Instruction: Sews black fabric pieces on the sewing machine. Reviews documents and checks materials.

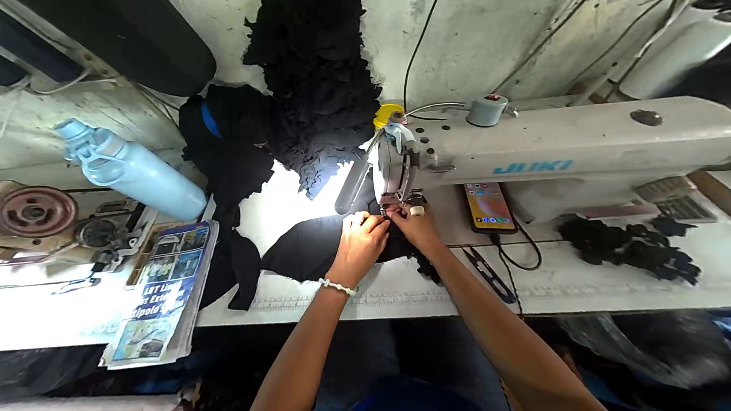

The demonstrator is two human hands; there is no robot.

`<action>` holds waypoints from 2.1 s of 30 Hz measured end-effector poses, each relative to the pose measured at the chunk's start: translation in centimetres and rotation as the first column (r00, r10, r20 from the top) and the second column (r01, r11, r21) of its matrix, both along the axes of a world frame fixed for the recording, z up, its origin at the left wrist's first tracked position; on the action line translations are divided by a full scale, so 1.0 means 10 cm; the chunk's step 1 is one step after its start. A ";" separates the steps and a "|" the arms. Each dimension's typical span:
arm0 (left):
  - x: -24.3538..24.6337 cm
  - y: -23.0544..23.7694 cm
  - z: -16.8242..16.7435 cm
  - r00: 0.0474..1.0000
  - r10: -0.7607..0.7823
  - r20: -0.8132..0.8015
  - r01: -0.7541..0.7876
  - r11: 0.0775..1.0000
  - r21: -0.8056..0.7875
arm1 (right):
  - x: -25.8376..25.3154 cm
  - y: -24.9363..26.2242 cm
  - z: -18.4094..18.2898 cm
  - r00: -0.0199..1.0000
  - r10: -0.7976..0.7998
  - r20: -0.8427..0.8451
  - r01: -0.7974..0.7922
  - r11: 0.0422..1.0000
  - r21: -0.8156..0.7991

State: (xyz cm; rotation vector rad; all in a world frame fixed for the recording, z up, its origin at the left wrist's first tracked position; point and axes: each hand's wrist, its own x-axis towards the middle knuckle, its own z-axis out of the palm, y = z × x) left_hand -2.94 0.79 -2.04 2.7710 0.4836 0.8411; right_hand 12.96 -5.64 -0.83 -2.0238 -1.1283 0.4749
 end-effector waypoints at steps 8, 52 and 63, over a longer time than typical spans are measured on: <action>-0.07 -0.09 -0.01 0.996 0.040 -0.074 -0.041 0.999 -0.006 | -0.03 -0.01 0.03 0.999 0.000 0.035 0.001 1.000 -0.024; 0.02 0.05 -0.07 0.998 0.062 -0.005 -0.059 0.977 0.205 | -0.02 -0.02 -0.01 0.998 0.026 0.056 -0.028 0.999 0.040; -0.05 -0.02 -0.06 0.989 0.110 -0.103 -0.093 0.983 0.158 | -0.09 -0.06 0.02 1.000 -0.018 -0.002 0.018 1.000 0.024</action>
